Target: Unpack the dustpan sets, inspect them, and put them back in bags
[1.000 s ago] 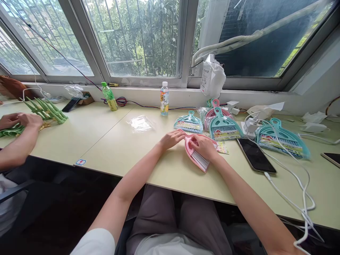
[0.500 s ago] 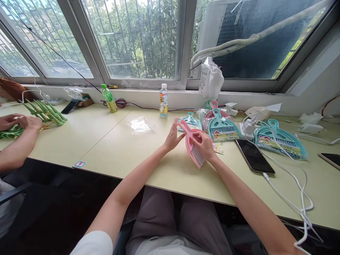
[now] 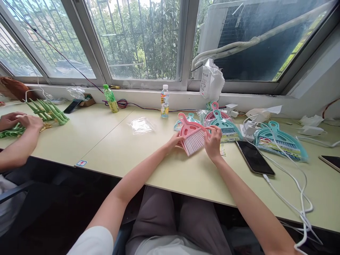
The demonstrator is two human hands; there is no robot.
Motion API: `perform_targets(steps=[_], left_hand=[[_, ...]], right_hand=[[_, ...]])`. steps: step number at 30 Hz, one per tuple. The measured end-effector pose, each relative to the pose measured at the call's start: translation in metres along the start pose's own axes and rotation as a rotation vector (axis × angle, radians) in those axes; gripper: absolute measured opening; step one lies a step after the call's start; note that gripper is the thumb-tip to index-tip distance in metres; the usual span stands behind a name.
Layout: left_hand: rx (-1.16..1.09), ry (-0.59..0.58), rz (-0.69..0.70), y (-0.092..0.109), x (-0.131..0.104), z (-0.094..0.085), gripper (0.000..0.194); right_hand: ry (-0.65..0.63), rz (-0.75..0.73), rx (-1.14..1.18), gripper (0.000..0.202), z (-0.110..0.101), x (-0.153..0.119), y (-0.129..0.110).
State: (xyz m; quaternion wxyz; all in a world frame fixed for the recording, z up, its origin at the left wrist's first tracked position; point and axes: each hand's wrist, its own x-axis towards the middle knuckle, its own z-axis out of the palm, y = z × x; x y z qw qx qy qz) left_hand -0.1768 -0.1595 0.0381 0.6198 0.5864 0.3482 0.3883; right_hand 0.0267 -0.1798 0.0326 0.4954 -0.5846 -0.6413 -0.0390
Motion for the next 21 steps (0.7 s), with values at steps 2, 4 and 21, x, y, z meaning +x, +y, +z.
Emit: perform_targets(steps=[2, 4, 21], left_hand=[[-0.041, 0.075, 0.019, 0.001, 0.003, -0.010, 0.056], [-0.071, 0.141, 0.044, 0.003, 0.005, -0.017, 0.053], [-0.135, 0.357, 0.019, 0.004, 0.009, -0.029, 0.045]], right_hand=[[-0.080, 0.035, -0.053, 0.043, 0.005, 0.002, 0.014], [-0.260, 0.045, -0.135, 0.050, 0.012, 0.001, 0.024], [-0.916, -0.002, -0.422, 0.067, 0.011, -0.010, 0.008]])
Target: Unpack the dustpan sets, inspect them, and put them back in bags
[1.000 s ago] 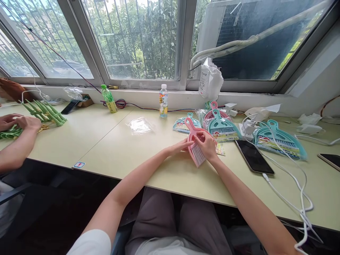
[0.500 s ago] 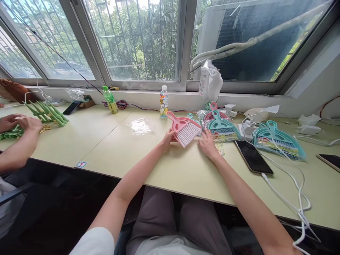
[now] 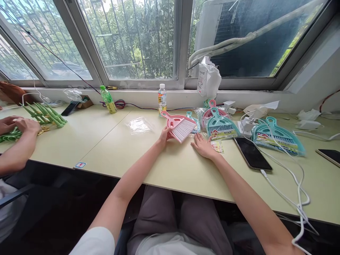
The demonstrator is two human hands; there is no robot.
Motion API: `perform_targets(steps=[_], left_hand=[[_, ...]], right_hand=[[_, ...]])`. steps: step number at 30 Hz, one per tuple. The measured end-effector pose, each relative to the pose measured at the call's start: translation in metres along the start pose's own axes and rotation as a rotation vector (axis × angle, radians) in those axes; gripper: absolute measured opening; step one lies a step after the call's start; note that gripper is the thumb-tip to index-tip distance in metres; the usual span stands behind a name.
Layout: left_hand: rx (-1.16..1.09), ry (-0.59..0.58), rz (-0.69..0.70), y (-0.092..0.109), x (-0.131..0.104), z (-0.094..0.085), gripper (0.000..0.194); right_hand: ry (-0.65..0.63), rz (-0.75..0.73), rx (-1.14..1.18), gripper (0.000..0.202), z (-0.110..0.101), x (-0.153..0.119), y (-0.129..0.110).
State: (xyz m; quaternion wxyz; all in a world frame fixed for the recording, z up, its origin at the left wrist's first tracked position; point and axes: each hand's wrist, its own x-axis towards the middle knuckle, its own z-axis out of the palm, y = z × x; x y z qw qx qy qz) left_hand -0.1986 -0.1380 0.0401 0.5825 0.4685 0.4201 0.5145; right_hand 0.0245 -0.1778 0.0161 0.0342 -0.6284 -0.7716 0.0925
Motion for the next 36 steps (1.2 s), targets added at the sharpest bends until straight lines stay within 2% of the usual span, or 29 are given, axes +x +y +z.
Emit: perform_targets(steps=[8, 15, 17, 20, 22, 23, 26, 29, 31, 36], left_hand=[[0.001, -0.047, 0.023, 0.000, -0.001, 0.001, 0.045], [0.017, -0.060, 0.025, -0.002, 0.001, 0.000, 0.048], [0.007, -0.057, 0.021, -0.002, 0.001, -0.001, 0.048], [-0.015, -0.046, 0.014, -0.003, 0.002, -0.002, 0.049], [-0.021, -0.040, -0.002, -0.003, 0.003, -0.002, 0.048], [-0.021, -0.034, -0.011, -0.004, 0.004, -0.002, 0.047], [-0.016, -0.026, -0.020, -0.005, 0.006, -0.002, 0.045], [-0.031, -0.058, 0.002, -0.007, 0.007, -0.003, 0.045], [-0.035, -0.068, 0.009, -0.008, 0.008, -0.004, 0.047], [-0.036, -0.047, -0.014, -0.006, 0.006, -0.004, 0.044]], right_hand=[[0.024, -0.073, 0.006, 0.058, -0.002, -0.008, -0.007], [0.044, -0.072, -0.017, 0.055, -0.011, -0.016, -0.011], [0.048, -0.016, -0.027, 0.055, -0.013, -0.022, -0.016], [0.077, 0.186, -0.085, 0.056, -0.013, -0.035, -0.028], [0.015, 0.293, -0.073, 0.058, -0.012, -0.042, -0.037], [-0.039, 0.297, -0.045, 0.059, -0.011, -0.045, -0.042], [-0.150, 0.127, 0.060, 0.058, -0.014, -0.048, -0.049], [-0.130, -0.033, 0.126, 0.062, -0.020, -0.046, -0.049], [-0.096, 0.012, 0.103, 0.062, -0.023, -0.045, -0.045], [-0.083, 0.277, 0.029, 0.062, -0.029, -0.045, -0.026]])
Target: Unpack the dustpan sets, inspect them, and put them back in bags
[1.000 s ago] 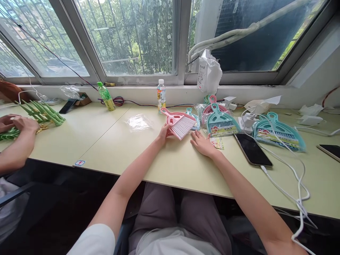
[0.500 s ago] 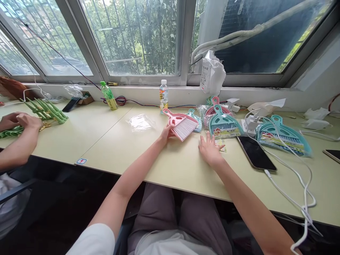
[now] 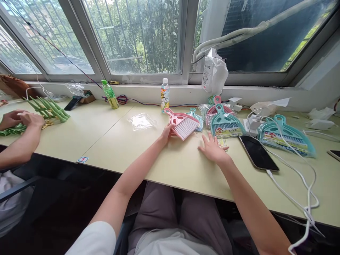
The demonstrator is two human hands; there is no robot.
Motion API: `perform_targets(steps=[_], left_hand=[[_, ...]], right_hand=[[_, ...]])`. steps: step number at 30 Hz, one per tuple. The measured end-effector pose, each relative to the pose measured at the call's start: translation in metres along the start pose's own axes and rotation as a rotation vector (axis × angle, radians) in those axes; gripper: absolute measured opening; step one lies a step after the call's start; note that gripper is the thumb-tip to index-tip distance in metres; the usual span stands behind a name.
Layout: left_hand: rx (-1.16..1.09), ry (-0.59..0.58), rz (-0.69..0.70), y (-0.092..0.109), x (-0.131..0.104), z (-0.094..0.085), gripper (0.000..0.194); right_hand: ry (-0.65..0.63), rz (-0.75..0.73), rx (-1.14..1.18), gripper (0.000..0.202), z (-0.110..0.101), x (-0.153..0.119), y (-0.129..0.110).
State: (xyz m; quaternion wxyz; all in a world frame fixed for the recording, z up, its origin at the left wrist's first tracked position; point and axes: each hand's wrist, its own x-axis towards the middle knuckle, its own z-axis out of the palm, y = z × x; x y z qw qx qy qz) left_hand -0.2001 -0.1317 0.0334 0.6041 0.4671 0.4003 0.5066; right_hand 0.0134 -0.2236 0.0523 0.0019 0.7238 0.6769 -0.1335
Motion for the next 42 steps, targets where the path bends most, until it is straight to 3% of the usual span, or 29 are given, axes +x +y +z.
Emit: perform_targets(steps=[4, 8, 13, 16, 18, 21, 25, 30, 42], left_hand=[[-0.019, 0.012, -0.006, 0.000, 0.001, 0.001, 0.042], [-0.033, -0.024, -0.004, -0.002, 0.003, 0.000, 0.042], [-0.030, 0.001, -0.006, -0.002, 0.002, 0.000, 0.042], [-0.034, -0.007, 0.012, 0.000, 0.000, 0.001, 0.041], [-0.033, 0.007, 0.018, 0.001, 0.000, 0.001, 0.039], [-0.048, 0.051, 0.008, 0.001, 0.001, 0.001, 0.037], [-0.091, 0.089, 0.002, 0.001, 0.003, -0.002, 0.036], [-0.150, 0.124, -0.007, 0.004, 0.002, -0.002, 0.037], [-0.252, 0.215, -0.044, 0.007, 0.000, 0.001, 0.028]], right_hand=[[-0.099, -0.045, 0.037, 0.067, -0.002, 0.003, 0.009], [-0.087, -0.143, 0.075, 0.074, -0.001, 0.002, 0.005], [-0.081, -0.522, 0.263, 0.080, 0.000, -0.004, -0.004], [-0.125, -0.651, 0.296, 0.076, 0.001, -0.006, -0.009], [-0.077, -0.674, 0.312, 0.069, 0.003, -0.005, -0.011], [0.097, -0.696, 0.296, 0.053, 0.004, -0.001, -0.012], [0.321, -0.578, 0.077, 0.052, 0.009, 0.010, -0.008], [0.074, -0.334, -0.042, 0.067, 0.022, 0.028, 0.002], [0.018, -0.622, 0.164, 0.064, 0.028, 0.041, 0.009]])
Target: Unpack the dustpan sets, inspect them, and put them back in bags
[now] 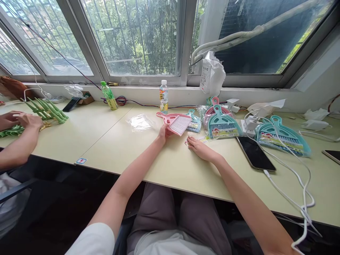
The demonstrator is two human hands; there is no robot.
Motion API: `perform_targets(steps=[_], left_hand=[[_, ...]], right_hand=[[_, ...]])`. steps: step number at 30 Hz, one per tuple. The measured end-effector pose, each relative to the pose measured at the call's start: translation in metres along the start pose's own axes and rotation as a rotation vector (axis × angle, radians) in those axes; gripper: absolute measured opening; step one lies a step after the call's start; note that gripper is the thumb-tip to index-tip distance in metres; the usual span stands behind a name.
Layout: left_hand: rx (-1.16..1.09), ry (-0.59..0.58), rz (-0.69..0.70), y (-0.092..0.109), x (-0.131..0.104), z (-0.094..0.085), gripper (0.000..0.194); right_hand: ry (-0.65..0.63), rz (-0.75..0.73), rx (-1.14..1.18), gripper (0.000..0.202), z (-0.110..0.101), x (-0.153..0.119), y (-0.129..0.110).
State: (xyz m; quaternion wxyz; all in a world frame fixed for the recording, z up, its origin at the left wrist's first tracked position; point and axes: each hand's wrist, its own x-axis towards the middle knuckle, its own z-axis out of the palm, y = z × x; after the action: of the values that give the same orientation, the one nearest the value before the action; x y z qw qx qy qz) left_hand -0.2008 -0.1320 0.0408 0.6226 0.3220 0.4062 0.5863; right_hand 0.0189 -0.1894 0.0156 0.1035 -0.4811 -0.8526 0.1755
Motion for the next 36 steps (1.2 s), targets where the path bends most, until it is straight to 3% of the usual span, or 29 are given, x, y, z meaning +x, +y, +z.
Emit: perform_targets(steps=[8, 18, 27, 32, 36], left_hand=[[0.014, -0.015, 0.012, 0.000, -0.001, -0.001, 0.023], [0.026, -0.051, 0.018, -0.002, 0.002, -0.004, 0.027], [0.076, -0.129, 0.044, -0.006, 0.006, -0.008, 0.045], [0.148, -0.170, 0.022, -0.007, 0.004, -0.006, 0.049], [0.250, -0.307, -0.006, -0.010, -0.003, -0.001, 0.050]], right_hand=[[0.127, -0.262, 0.116, 0.043, 0.000, 0.000, -0.013], [0.269, -0.093, 0.167, 0.032, -0.006, -0.001, -0.026], [0.449, 0.021, 0.160, 0.016, -0.017, -0.006, -0.028], [0.533, 0.059, 0.063, 0.026, -0.019, -0.008, -0.030], [0.540, 0.022, -0.102, 0.034, -0.018, -0.010, -0.034]])
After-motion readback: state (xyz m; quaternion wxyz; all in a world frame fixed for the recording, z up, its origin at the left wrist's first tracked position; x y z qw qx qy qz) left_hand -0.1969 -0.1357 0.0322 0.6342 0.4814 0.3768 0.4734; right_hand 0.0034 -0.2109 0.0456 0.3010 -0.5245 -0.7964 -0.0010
